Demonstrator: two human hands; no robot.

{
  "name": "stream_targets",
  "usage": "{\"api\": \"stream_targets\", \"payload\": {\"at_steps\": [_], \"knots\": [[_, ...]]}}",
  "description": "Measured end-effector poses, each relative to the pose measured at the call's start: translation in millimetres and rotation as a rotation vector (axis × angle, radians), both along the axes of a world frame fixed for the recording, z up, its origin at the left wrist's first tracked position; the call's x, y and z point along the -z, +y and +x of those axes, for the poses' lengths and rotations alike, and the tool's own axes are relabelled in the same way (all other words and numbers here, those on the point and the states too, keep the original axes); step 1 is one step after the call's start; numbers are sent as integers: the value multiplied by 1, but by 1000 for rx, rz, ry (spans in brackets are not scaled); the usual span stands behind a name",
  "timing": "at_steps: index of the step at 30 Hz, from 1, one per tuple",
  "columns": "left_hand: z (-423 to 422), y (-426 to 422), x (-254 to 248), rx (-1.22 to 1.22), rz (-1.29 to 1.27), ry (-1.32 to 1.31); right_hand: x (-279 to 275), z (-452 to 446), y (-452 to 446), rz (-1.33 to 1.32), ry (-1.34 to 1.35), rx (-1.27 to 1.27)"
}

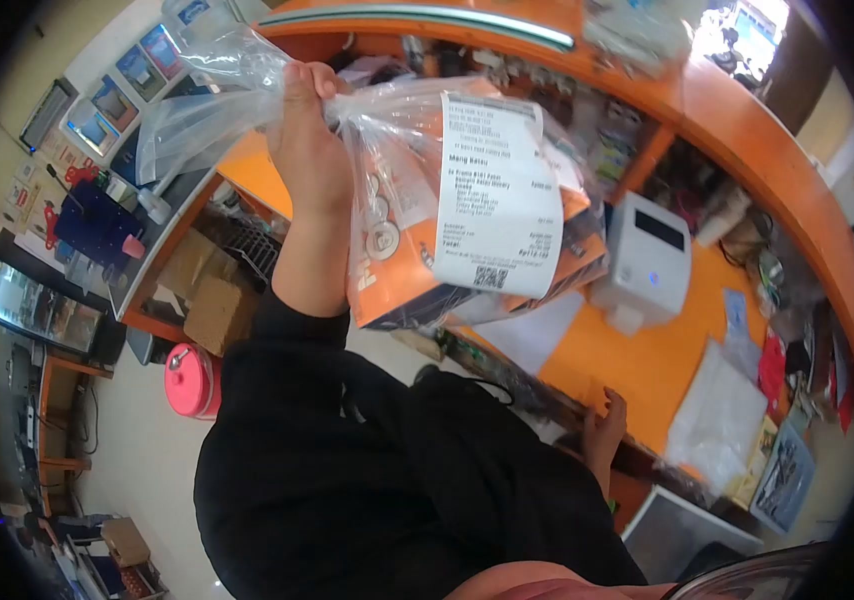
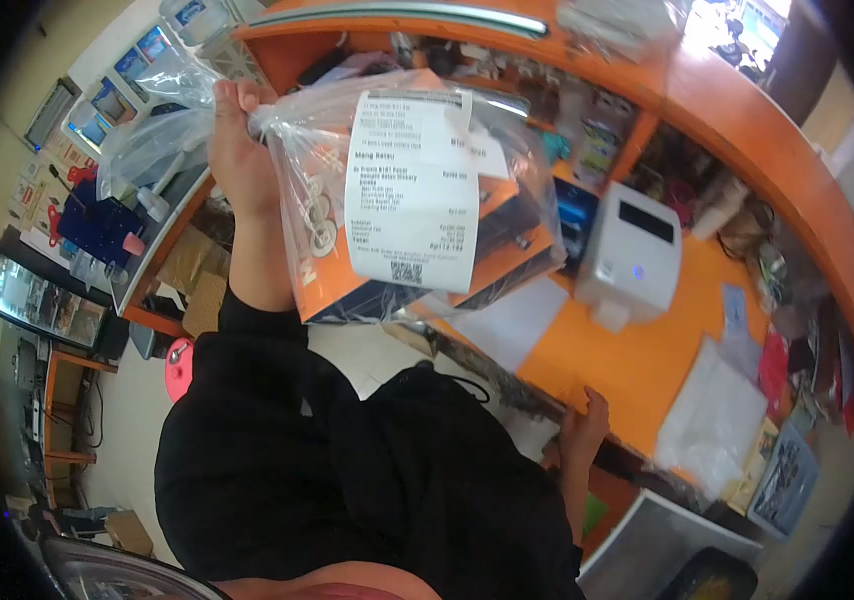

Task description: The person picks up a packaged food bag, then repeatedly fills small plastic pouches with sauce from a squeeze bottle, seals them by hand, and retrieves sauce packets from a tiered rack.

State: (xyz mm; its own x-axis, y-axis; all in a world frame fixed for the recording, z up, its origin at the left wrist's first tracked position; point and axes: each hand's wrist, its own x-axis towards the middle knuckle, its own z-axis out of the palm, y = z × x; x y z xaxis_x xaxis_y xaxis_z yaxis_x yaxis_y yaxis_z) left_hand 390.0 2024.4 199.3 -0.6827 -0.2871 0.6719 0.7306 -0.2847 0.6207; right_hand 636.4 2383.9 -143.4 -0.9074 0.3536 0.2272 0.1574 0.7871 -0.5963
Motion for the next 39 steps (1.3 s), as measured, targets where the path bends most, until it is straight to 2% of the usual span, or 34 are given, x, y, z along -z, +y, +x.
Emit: {"api": "stream_targets", "payload": {"at_steps": [3,4,5,9,11,13,15,17,20,23,26,29,30,32,33,35,36,37,39], "knots": [[-45,-54,-16,-123,-130,13,-8,-42,-47,362,-327,84],[-59,-68,-23,-137,-157,18,-6,-54,-52,316,-535,71],[-75,-84,-31,-148,-183,19,-1,-62,-57,345,-609,72],[-155,-147,-83,-449,-490,-50,33,-79,-50,515,-847,62],[-199,-167,-120,-581,-596,-71,50,-77,-37,550,-870,22],[-326,-255,-155,-1163,-975,649,31,-83,-42,417,-886,37],[-358,-238,-192,-811,-606,43,16,-85,-48,343,-926,62],[-424,-240,-228,-686,-475,34,11,-90,-51,320,-981,89],[-488,-211,-249,-789,-489,27,21,-84,-47,303,-962,94],[-563,-207,-266,-888,-564,-219,6,-90,-59,303,-995,139],[-585,-183,-237,-745,-565,-117,1,-94,-59,250,-1029,136],[-638,-185,-213,-456,-253,-267,-5,-101,-59,159,-1076,164],[-659,-188,-202,-440,-241,-216,-4,-104,-57,175,-1056,161],[-712,-191,-172,-399,-234,-127,0,-98,-57,189,-1034,152],[-763,-217,-165,-664,-708,36,8,-92,-51,247,-996,148],[-825,-269,-165,-607,-1078,176,11,-86,-60,297,-999,151],[-856,-291,-165,-449,-1154,170,-7,-99,-63,293,-1048,153],[-891,-317,-167,-206,-1173,132,-26,-114,-71,230,-1019,167],[-857,-273,-141,-101,-828,-175,-8,-104,-65,235,-1008,205]]}}
